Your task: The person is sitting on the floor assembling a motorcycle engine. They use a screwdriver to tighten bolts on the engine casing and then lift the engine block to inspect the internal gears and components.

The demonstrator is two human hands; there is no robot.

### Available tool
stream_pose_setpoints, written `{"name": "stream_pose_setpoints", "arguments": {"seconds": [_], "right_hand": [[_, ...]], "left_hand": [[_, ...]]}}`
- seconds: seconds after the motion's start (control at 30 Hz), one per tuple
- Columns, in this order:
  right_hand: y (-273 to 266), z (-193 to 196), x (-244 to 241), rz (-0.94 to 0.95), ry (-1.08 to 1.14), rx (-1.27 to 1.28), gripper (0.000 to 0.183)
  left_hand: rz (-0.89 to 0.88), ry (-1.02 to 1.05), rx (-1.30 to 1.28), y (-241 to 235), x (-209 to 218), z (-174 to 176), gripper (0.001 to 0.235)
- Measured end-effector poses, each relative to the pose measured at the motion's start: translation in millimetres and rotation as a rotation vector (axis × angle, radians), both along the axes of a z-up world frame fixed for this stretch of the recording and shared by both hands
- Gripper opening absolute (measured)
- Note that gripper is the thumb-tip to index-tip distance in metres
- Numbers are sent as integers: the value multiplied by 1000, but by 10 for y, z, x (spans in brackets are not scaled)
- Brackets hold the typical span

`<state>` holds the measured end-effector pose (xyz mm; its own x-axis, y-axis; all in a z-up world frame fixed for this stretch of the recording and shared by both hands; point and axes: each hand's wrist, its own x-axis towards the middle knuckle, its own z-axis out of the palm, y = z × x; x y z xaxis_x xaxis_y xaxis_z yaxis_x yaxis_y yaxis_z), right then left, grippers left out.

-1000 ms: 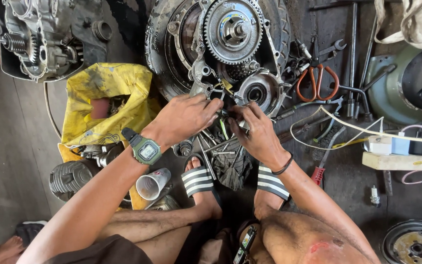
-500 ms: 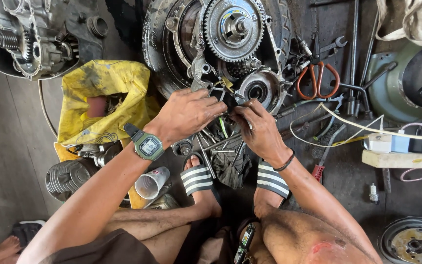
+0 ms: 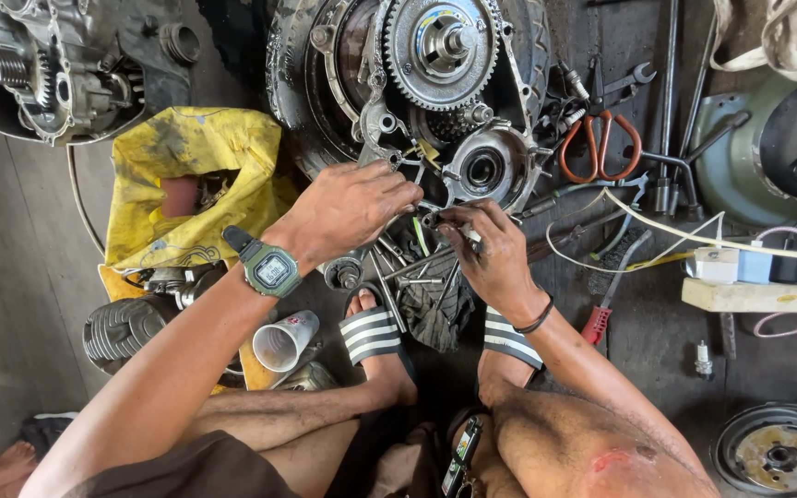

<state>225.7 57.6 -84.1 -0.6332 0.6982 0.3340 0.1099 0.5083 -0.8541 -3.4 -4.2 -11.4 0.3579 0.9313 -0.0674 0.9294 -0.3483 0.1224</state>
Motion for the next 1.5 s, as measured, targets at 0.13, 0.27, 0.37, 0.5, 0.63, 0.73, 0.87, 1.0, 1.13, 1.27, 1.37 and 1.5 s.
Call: {"name": "stream_pose_setpoints", "arguments": {"seconds": [0.13, 0.27, 0.37, 0.5, 0.63, 0.73, 0.87, 1.0, 1.13, 1.27, 1.37, 1.5], "right_hand": [[-59, -33, -17, -10, 10, 5, 17], [-50, 14, -18, -22, 18, 67, 22], [-58, 66, -24, -13, 19, 76, 23], [-104, 34, -48, -52, -13, 0, 15], [-114, -42, -75, -67, -17, -89, 8], [-76, 178, -95, -59, -35, -144, 7], [-26, 555, -127, -87, -196, -419, 8], [-38, 549, -134, -97, -241, -454, 10], [-52, 437, -162, -88, -227, -435, 9], [-59, 306, -173, -45, -253, -358, 6], [-67, 224, -159, -14, -249, -330, 6], [-138, 120, -126, 19, -222, -327, 6]], "left_hand": [[10, -42, 12, -12, 9, 40, 21], [33, -50, -1, -94, -58, -37, 18], [24, -36, 79, -186, -129, -1, 17], [-1, -57, 181, -300, -155, -97, 21], [-9, -35, 245, -414, -91, -151, 24], [-39, -22, 281, -454, -21, -166, 20], [-122, -10, 422, -444, 108, -262, 26], [-111, -7, 444, -442, 206, -189, 26], [-87, -17, 448, -394, 190, -102, 27], [-69, -47, 419, -394, 117, -116, 22], [20, -42, 411, -401, 58, -267, 20], [208, 15, 443, -233, -35, -102, 23]]}}
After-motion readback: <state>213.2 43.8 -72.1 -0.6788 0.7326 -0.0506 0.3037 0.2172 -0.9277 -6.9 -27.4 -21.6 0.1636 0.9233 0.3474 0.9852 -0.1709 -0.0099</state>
